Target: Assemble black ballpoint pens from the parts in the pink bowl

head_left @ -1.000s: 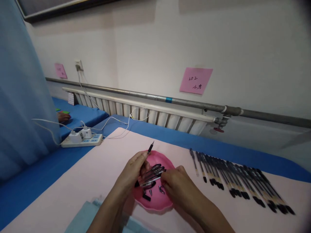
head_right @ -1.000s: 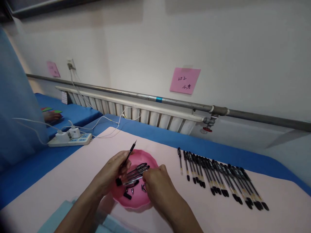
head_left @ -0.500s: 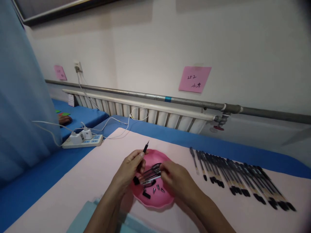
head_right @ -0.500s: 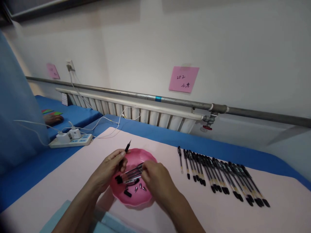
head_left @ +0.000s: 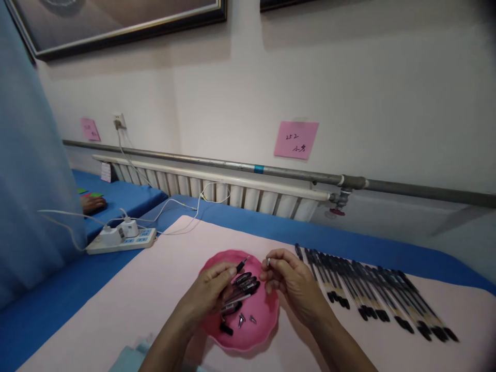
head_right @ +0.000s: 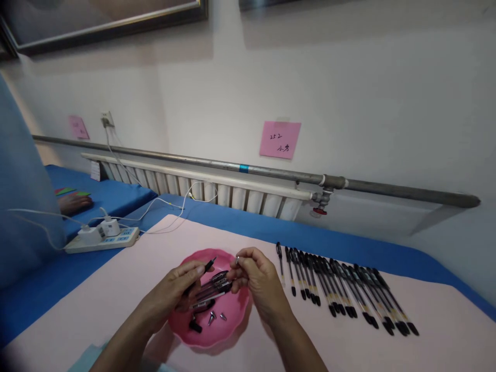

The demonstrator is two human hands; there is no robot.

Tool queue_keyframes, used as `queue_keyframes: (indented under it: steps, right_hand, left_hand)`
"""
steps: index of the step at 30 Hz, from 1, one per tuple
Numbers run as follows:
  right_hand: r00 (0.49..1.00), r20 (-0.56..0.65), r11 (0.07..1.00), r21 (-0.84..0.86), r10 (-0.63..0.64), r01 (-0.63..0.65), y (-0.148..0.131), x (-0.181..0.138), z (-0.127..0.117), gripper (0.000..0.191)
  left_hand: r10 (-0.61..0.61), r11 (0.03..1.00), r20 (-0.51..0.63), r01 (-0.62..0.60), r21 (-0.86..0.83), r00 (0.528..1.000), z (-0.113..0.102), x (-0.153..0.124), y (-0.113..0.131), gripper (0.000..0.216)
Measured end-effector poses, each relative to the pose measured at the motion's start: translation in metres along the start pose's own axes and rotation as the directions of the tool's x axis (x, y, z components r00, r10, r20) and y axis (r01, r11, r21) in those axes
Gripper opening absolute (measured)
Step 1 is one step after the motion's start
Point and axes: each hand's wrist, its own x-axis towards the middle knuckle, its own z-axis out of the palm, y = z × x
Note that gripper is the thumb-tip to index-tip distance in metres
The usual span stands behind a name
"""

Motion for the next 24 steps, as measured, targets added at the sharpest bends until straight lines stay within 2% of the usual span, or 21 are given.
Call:
queue_keyframes:
  steps: [3,9,20,24]
  right_hand:
    - [1.0,0.001,1.0,-0.023,-0.011,0.011,0.0,0.0,-0.001,0.014]
    - [0.997,0.031,0.974,-0.213,-0.071,0.076,0.003,-0.001,0.001,0.019]
    - [0.986,0.12,0.942,-0.303,-0.117,0.148,-0.003,-0.008,0.006,0.012]
    - [0.983,0.135,0.93,-0.329,-0.125,0.164,-0.003,-0.008,0.004,0.011]
  left_hand:
    - [-0.009,1.0,0.002,0.009,0.009,1.0,0.001,-0.001,0.002,0.03]
    - [-0.032,0.998,0.015,0.031,0.06,0.999,0.003,-0.005,0.007,0.033]
    - [-0.039,0.997,0.05,0.035,0.075,0.998,0.003,-0.006,0.007,0.031]
    - [-0.076,0.996,0.042,0.074,0.059,0.996,0.005,-0.008,0.012,0.03]
